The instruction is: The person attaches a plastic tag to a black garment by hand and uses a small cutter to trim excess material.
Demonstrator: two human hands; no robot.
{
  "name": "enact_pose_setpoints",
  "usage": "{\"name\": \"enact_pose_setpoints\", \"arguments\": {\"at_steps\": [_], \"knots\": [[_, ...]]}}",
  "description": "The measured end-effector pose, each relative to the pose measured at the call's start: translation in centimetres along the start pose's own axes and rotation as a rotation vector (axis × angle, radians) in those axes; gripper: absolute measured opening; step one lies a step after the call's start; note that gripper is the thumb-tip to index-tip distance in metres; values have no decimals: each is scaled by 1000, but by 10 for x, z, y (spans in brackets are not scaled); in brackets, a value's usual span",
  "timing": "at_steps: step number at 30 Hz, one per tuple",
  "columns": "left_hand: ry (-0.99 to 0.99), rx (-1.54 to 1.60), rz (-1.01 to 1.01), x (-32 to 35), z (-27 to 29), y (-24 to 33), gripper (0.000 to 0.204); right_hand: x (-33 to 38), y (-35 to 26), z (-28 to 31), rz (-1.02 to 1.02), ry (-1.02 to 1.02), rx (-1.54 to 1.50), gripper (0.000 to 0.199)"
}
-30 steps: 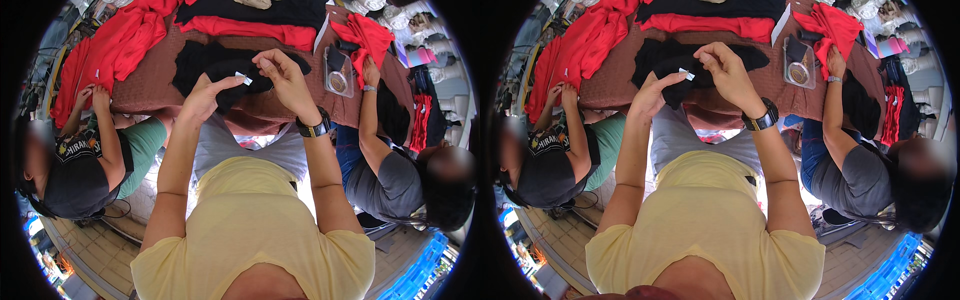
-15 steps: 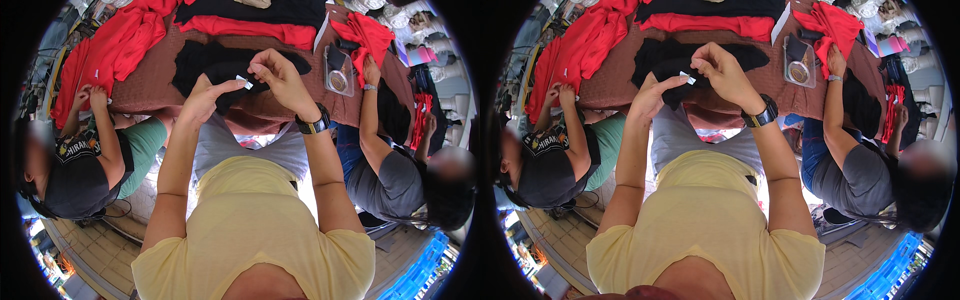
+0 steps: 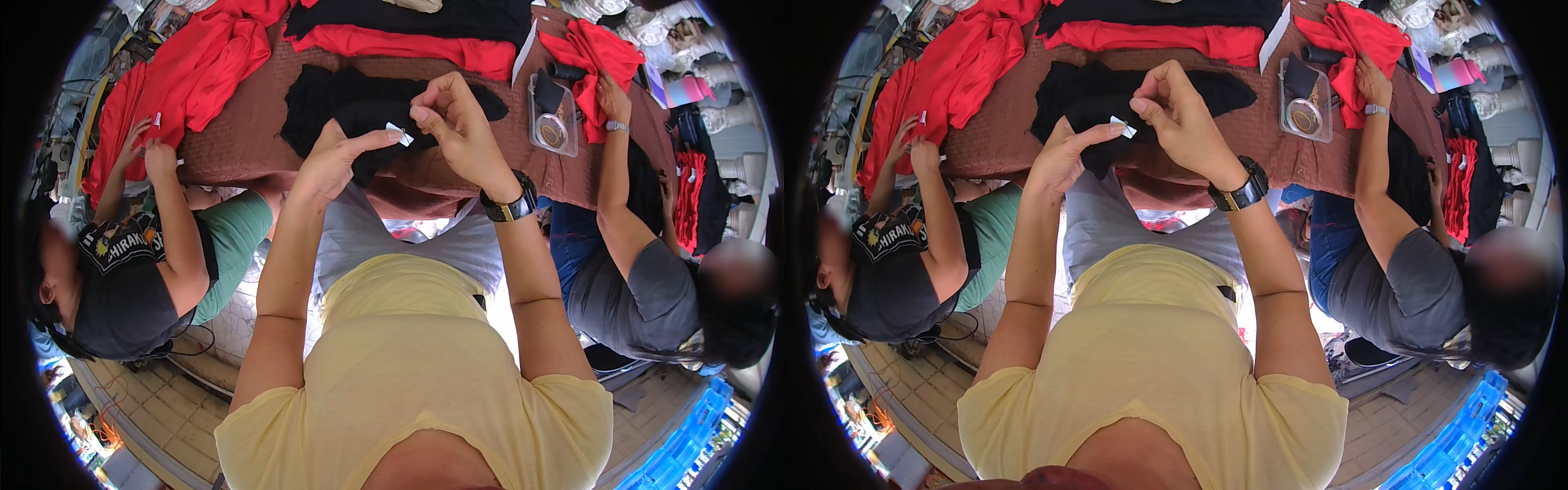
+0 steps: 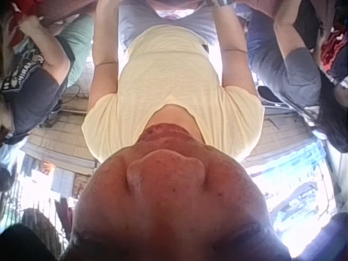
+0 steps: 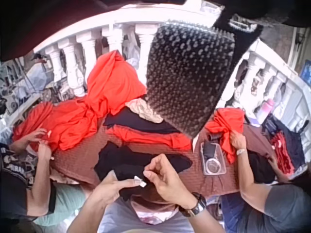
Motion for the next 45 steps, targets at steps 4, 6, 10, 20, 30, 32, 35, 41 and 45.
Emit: {"name": "enact_pose_setpoints", "arguments": {"at_steps": [4, 6, 10, 20, 30, 32, 35, 41, 45], "knots": [[12, -21, 5, 1, 3, -1, 33, 0, -10, -3, 7, 10, -29, 27], [20, -5, -12, 2, 2, 0, 30, 1, -17, -5, 71, -36, 16, 28], [12, -24, -9, 2, 2, 0, 29, 2, -16, -7, 94, -62, 93, 29], [-17, -14, -63, 5, -4, 2, 28, 11, 1, -8, -79, -51, -269, 22], [-32, -25, -104, 3, -10, 1, 29, 14, 15, -3, -244, -145, -688, 20], [-45, -12, -100, 2, -11, 0, 29, 14, 19, -3, -272, -164, -784, 19], [-44, -4, -108, 0, -15, 1, 28, 15, 25, 0, -299, -163, -851, 17], [-4, -22, -120, -3, -9, -2, 27, 11, 23, 7, -287, -81, -826, 17], [5, -30, -113, -3, -12, -2, 28, 12, 7, 15, -177, 1, -470, 24]]}}
Point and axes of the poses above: each hand's wrist, its own x-axis away from the middle knuckle, its own z-axis out of the back of the hand, y = z × x, the point moved 4 cm from there along -x, towards the middle knuckle
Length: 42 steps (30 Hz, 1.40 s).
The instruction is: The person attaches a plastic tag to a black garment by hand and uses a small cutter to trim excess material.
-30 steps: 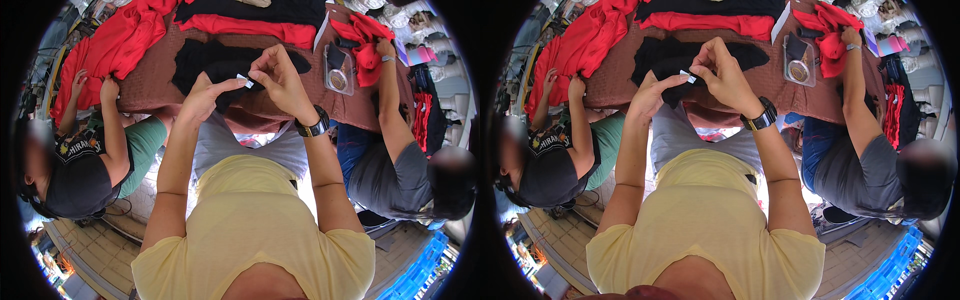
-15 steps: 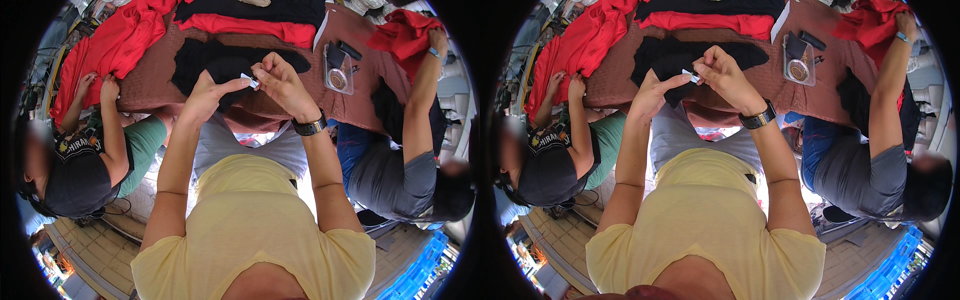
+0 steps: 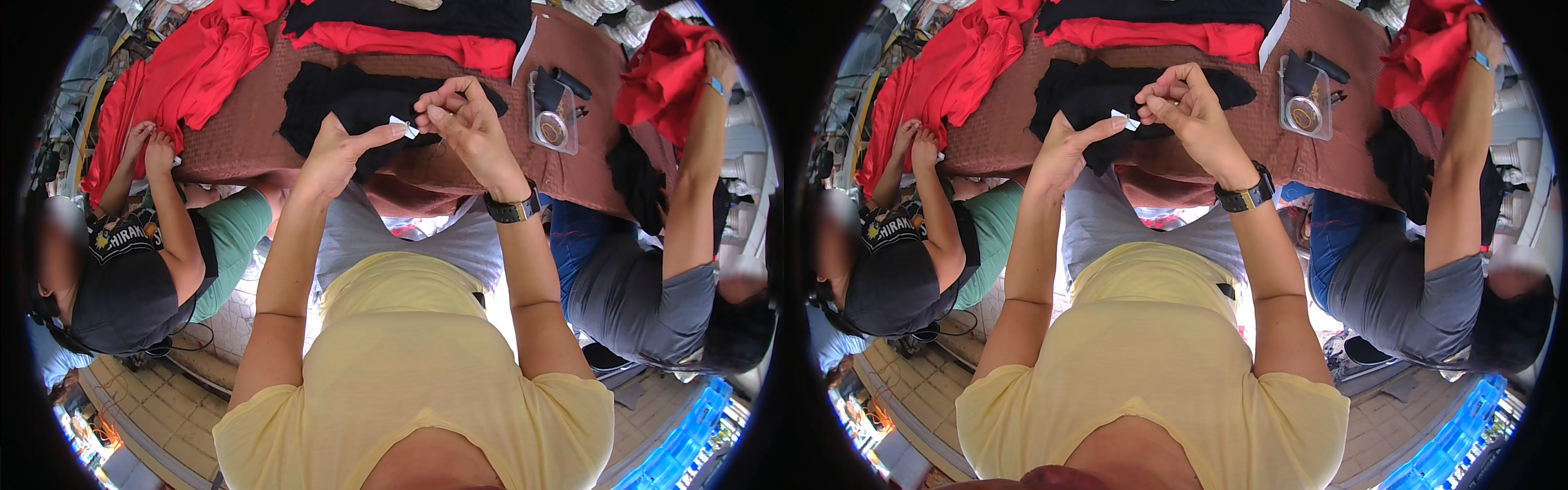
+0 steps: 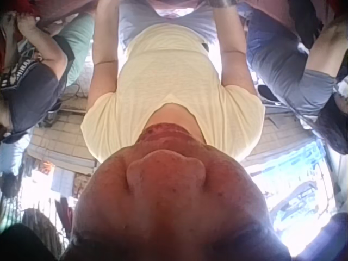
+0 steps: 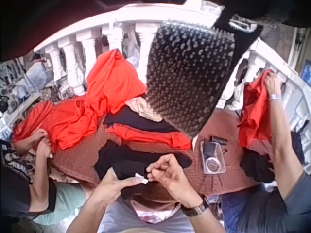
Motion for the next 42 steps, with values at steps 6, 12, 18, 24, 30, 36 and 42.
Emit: {"name": "enact_pose_setpoints", "arguments": {"at_steps": [6, 12, 18, 24, 30, 36, 42], "knots": [[-7, -15, -21, 0, 0, 3, 24, 1, -7, -13, 142, 5, 300, 28], [-18, -39, -11, 1, 0, 3, 24, 1, 2, -14, 100, -7, 178, 24], [7, -37, 13, 2, 0, 0, 27, 0, 10, -13, -50, -14, 34, 21], [32, 6, 91, -13, 17, -25, 27, -12, 52, -4, -166, 25, -277, 21], [79, -91, 49, -20, 42, -46, 30, -19, 84, 5, -174, 71, -165, 21], [270, -616, 192, -13, 92, -38, 26, -22, 93, 8, -178, 123, -27, 20], [432, -933, -451, 2, 39, 8, 24, -22, 92, 8, -168, 150, 95, 22]]}}
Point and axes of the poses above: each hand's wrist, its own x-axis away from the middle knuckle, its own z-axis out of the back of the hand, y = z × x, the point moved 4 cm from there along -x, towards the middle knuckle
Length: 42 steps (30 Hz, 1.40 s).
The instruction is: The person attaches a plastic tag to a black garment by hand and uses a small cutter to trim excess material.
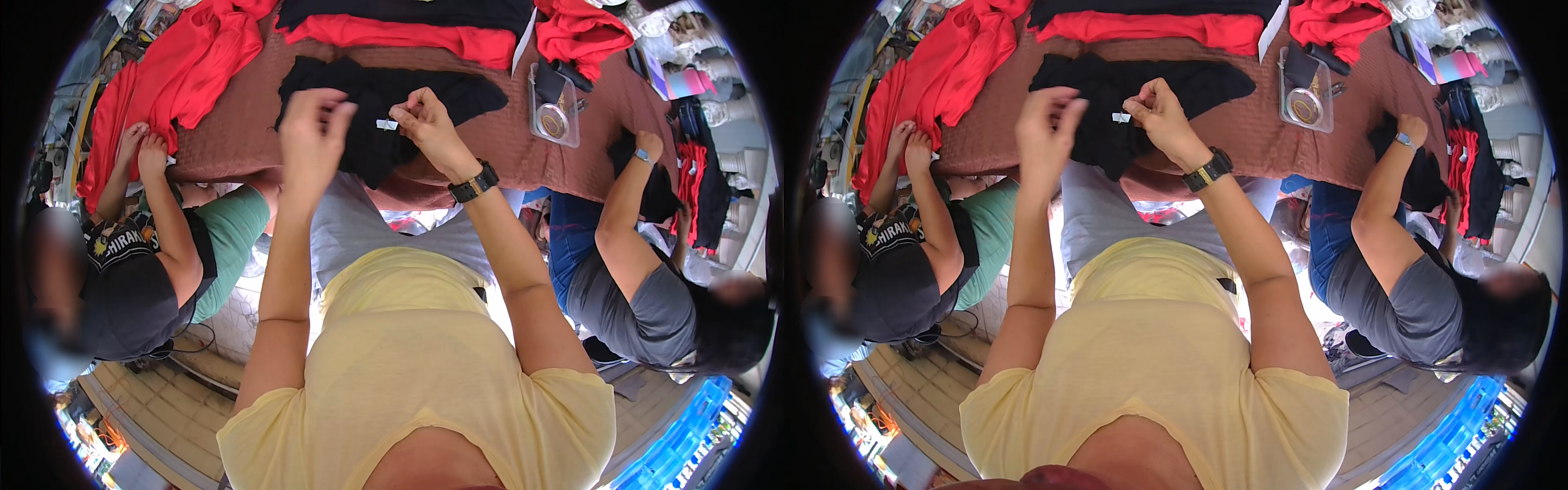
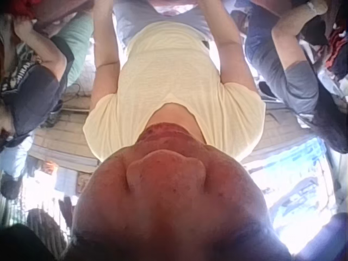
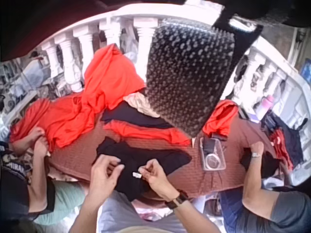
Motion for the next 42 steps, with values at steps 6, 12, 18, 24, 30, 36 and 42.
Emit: {"name": "enact_pose_setpoints", "arguments": {"at_steps": [6, 12, 18, 24, 30, 36, 42], "knots": [[-248, 139, 110, 17, -49, -10, 28, -8, 11, -5, 200, 114, 141, 18], [-81, 58, -38, 16, -44, -8, 29, -1, 0, -4, 293, 84, 241, 18], [-373, 359, 111, -5, -71, -24, 22, 0, -26, -4, 389, 89, 497, 21], [-422, 178, 85, -11, -76, -25, 15, 5, -31, 10, 399, 120, 508, 20], [-420, 298, 187, -4, -76, -49, 12, 27, -58, 41, 411, 168, 734, 14], [-400, 404, 294, -2, -74, -56, 8, 53, -56, 101, 589, 606, 1199, 16], [-326, 322, 191, -1, -73, -54, 11, 29, -57, 198, 229, 921, 1620, 30]]}}
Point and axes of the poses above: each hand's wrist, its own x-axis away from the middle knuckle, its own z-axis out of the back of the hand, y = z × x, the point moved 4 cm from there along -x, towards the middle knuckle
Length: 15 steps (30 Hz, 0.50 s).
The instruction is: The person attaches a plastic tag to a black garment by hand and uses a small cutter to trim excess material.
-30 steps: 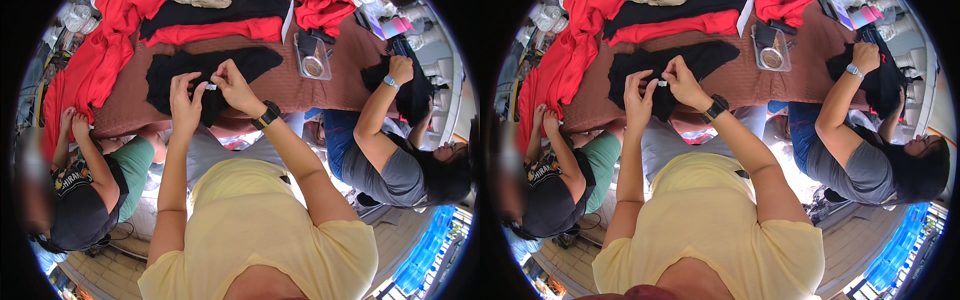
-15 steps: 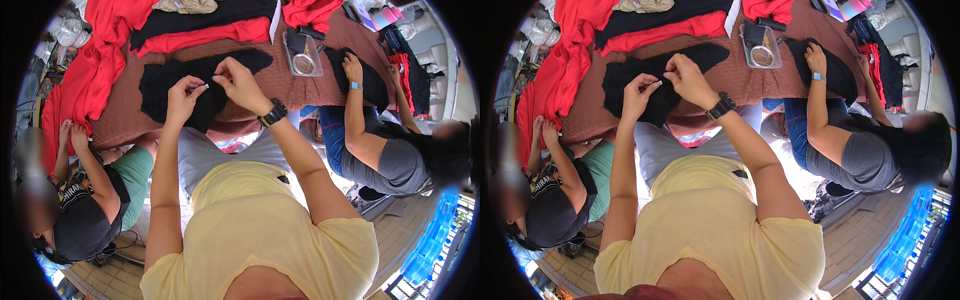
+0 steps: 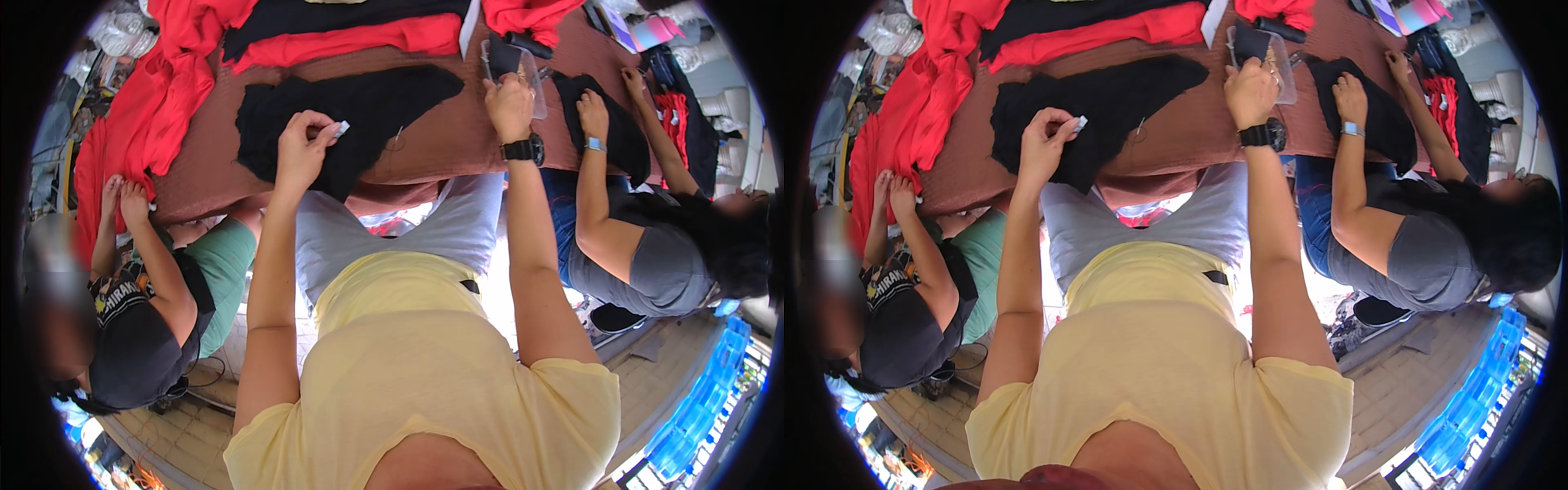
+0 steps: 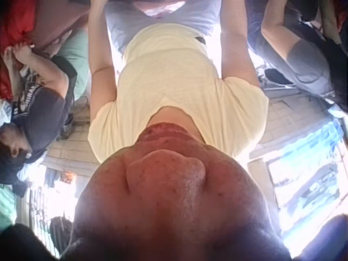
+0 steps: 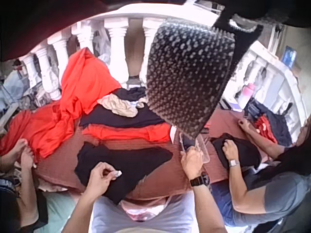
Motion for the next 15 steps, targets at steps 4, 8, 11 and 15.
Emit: {"name": "enact_pose_setpoints", "arguments": {"at_steps": [4, 8, 11, 15], "knots": [[3, -39, 100, 4, 1, -3, 21, 4, 12, -25, -3, -112, -27, 34], [-55, 133, 293, 8, 4, -10, 25, 3, 22, -30, -155, -90, -219, 31], [-77, 354, 392, 14, 10, -14, 25, 2, 15, -28, -206, -86, -303, 30], [-84, 448, 421, 16, 11, -12, 26, -2, 28, -33, -222, -71, -389, 27]]}}
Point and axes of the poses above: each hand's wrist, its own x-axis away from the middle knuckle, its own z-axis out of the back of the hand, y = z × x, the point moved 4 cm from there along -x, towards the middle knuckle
